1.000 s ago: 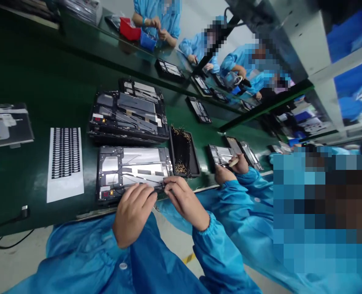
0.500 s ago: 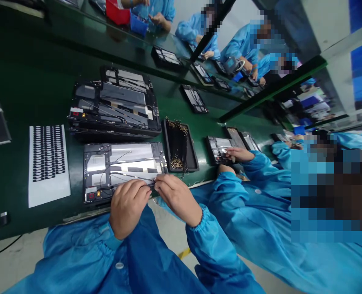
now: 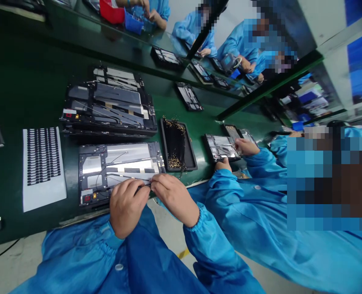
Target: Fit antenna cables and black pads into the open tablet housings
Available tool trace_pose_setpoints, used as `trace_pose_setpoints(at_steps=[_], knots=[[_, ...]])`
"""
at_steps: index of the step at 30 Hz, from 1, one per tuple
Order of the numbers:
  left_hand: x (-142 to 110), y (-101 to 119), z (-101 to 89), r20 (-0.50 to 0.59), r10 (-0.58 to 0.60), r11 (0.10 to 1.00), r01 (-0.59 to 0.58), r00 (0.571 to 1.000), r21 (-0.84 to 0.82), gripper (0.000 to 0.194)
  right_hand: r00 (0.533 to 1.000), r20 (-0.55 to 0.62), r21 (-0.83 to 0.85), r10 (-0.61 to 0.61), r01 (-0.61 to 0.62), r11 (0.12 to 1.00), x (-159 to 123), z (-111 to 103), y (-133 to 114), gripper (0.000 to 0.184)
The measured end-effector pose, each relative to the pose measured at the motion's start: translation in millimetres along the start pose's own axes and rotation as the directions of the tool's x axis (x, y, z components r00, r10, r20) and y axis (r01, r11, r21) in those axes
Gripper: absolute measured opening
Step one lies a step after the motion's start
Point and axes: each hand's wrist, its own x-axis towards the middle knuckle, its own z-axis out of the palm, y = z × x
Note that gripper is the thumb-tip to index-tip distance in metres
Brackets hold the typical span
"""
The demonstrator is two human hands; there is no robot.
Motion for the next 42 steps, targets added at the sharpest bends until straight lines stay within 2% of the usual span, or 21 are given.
trace_pose_setpoints(at_steps=[5,9,14,20,30,38,42], knots=[[0,1,1.3,0.020,-0.019,1.000,0.019,1.000,0.006,0.007,0.995,-0.083,0.196,0.052,-0.035,0.980,-7,-2,5,0.015],[1,2,0.8,0.014,-0.020,1.000,0.020,1.000,-0.005,0.006,0.978,-0.168,0.325,0.122,-0.062,0.944,-18,5,10,0.017],[4,3,0.7,0.021,-0.024,1.000,0.023,0.999,0.017,0.004,0.972,-0.188,0.332,0.139,-0.071,0.941,-19,13,11,0.015],[5,4,1.6,0.000,-0.022,0.999,0.022,1.000,0.039,0.004,0.973,-0.198,0.303,0.119,-0.055,0.951,-16,14,12,0.012],[5,3,-0.1,-0.008,0.001,0.999,0.000,1.000,0.040,0.003,0.970,-0.205,0.353,0.130,-0.050,0.934,-17,16,11,0.014],[5,3,2.1,-0.009,0.009,0.999,-0.008,1.000,0.049,0.003,0.916,-0.316,0.449,0.247,-0.085,0.890,-18,25,5,0.014],[6,5,1.3,-0.019,-0.007,0.998,0.008,1.000,0.065,0.004,0.892,-0.384,0.447,0.238,-0.046,0.894,-25,33,3,0.026]])
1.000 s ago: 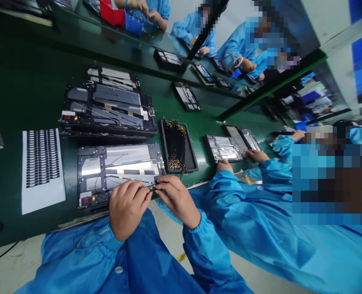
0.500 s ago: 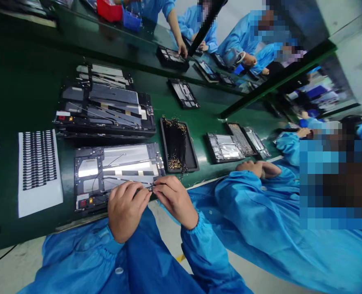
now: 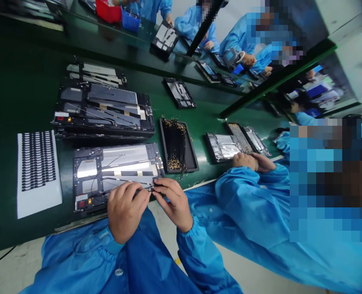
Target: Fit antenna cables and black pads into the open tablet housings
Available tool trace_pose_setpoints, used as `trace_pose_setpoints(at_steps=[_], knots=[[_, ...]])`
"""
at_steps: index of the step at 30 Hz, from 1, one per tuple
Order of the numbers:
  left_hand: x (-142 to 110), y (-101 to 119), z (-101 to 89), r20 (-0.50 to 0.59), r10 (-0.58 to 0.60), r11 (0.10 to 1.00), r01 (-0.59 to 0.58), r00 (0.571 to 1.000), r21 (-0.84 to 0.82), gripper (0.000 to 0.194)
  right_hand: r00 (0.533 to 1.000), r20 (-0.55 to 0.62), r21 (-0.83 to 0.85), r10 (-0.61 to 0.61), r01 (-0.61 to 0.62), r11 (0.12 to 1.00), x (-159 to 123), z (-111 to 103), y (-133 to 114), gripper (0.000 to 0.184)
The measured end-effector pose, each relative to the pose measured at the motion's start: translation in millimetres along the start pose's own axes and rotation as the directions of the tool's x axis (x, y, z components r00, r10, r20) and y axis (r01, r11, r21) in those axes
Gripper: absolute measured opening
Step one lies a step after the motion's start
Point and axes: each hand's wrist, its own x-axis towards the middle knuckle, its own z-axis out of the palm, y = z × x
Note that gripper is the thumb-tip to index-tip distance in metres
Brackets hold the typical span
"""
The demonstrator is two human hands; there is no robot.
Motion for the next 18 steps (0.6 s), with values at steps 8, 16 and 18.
trace_pose_setpoints(at_steps=[8,16,18], knots=[[-2,4,3.9,0.023,-0.021,1.000,0.021,1.000,0.011,0.004,0.984,0.001,-0.186,-0.179,0.176,0.967,-23,13,2,0.061],[-32,-45,-52.9,-0.085,-0.454,0.887,0.459,0.887,0.050,0.079,0.928,-0.135,0.008,0.346,-0.348,0.937,-12,10,14,0.040],[-41,-61,-57.4,-0.004,-0.612,0.790,0.612,0.790,-0.044,0.083,0.909,-0.120,0.016,0.400,-0.401,0.916,-9,17,20,0.040]])
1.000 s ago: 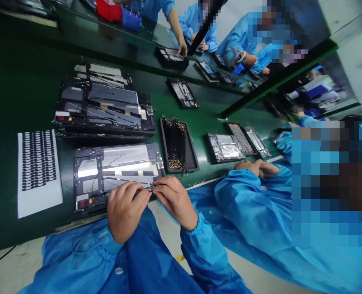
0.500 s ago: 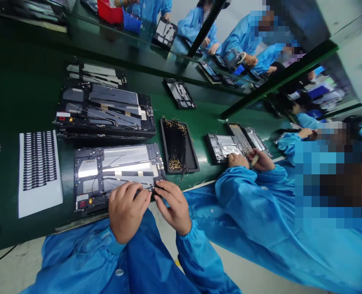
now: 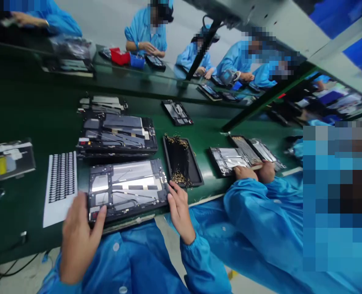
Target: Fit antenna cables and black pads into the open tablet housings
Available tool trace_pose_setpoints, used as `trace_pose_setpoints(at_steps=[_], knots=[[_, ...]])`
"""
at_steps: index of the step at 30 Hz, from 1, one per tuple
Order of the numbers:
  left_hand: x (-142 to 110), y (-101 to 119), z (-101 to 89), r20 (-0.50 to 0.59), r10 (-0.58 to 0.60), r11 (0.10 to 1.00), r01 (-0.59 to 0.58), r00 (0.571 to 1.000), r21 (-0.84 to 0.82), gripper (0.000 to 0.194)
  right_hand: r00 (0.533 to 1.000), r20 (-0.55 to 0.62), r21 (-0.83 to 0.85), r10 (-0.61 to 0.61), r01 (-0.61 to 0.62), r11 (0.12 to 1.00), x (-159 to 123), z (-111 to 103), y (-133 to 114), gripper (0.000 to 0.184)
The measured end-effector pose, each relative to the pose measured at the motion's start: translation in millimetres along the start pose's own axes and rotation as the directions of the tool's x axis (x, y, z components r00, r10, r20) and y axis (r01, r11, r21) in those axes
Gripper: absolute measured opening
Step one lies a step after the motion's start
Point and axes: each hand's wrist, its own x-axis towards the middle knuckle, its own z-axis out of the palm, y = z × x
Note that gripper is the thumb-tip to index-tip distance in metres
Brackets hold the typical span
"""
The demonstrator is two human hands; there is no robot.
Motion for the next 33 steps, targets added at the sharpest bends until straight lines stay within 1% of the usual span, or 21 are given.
trace_pose_setpoints(at_steps=[2,4,6,8,10,12,13,15,16,17,19,20,22,24,26,27,28,29,30,31,33], knots=[[-1,-11,2.3,0.100,-0.099,0.989,0.109,0.990,-0.097,0.079,1.000,0.002,0.039,0.029,-0.029,0.999,0,9,2,0.042],[-6,-15,5.6,0.113,-0.180,0.965,0.198,0.977,-0.174,0.078,0.997,-0.023,0.088,0.072,-0.069,0.994,-6,14,0,0.044],[-16,-14,2.8,0.101,-0.223,0.941,0.241,0.970,-0.237,0.075,0.993,-0.032,0.128,0.113,-0.108,0.986,-18,13,-4,0.046],[-29,-11,-9.4,0.102,-0.270,0.919,0.288,0.957,-0.268,0.073,0.987,-0.001,0.183,0.161,-0.158,0.970,-31,5,-10,0.047],[-35,-4,-28.9,0.099,-0.301,0.910,0.317,0.948,-0.268,0.073,0.978,0.039,0.247,0.204,-0.208,0.947,-37,-8,-19,0.049],[-23,7,-49.6,0.076,-0.258,0.924,0.269,0.963,-0.273,0.074,0.981,0.031,0.293,0.192,-0.193,0.937,-26,-21,-31,0.049],[-8,15,-58.1,0.058,-0.205,0.935,0.213,0.977,-0.283,0.075,0.989,0.012,0.308,0.149,-0.146,0.940,-13,-26,-38,0.049],[36,30,-67.6,0.012,-0.076,0.947,0.076,0.997,-0.313,0.075,0.999,-0.028,0.329,0.016,-0.006,0.944,27,-27,-50,0.050],[62,37,-68.3,-0.005,-0.021,0.946,0.019,1.000,-0.323,0.075,0.998,-0.028,0.335,-0.053,0.059,0.940,52,-24,-55,0.050],[88,43,-66.5,-0.026,0.017,0.943,-0.024,1.000,-0.333,0.074,0.994,-0.044,0.327,-0.095,0.105,0.939,78,-17,-58,0.052],[135,50,-58.1,0.016,0.025,0.940,-0.019,1.000,-0.340,0.071,0.988,-0.064,0.270,-0.141,0.153,0.951,126,1,-62,0.056],[153,50,-53.1,0.026,0.023,0.941,-0.012,0.999,-0.337,0.068,0.986,-0.072,0.252,-0.153,0.167,0.953,145,10,-61,0.058],[177,42,-45.9,0.056,-0.005,0.946,0.022,0.998,-0.322,0.065,0.983,-0.074,0.230,-0.168,0.181,0.956,170,24,-56,0.064],[192,28,-46.9,0.077,-0.035,0.951,0.057,0.996,-0.303,0.060,0.983,-0.056,0.221,-0.177,0.185,0.957,182,26,-51,0.068],[208,11,-57.8,0.073,-0.061,0.955,0.079,0.995,-0.285,0.056,0.980,-0.044,0.214,-0.194,0.199,0.956,196,16,-51,0.068],[220,2,-65.5,0.052,-0.072,0.958,0.084,0.996,-0.275,0.054,0.980,-0.020,0.217,-0.197,0.197,0.956,207,9,-56,0.066],[235,-6,-73.3,0.019,-0.088,0.961,0.090,0.996,-0.262,0.053,0.982,0.033,0.225,-0.185,0.174,0.959,224,5,-64,0.062],[252,-14,-79.9,-0.021,-0.109,0.964,0.101,0.994,-0.246,0.052,0.981,0.103,0.231,-0.165,0.138,0.963,245,5,-76,0.057],[272,-22,-84.3,-0.060,-0.135,0.967,0.119,0.989,-0.225,0.050,0.969,0.217,0.233,-0.118,0.066,0.970,270,9,-90,0.051],[293,-30,-85.8,-0.091,-0.166,0.968,0.145,0.982,-0.203,0.048,0.943,0.327,0.219,-0.067,-0.006,0.976,298,20,-107,0.045],[333,-46,-79.5,-0.122,-0.237,0.963,0.216,0.964,-0.158,0.045,0.875,0.483,0.167,0.024,-0.119,0.979,354,57,-140,0.037]])
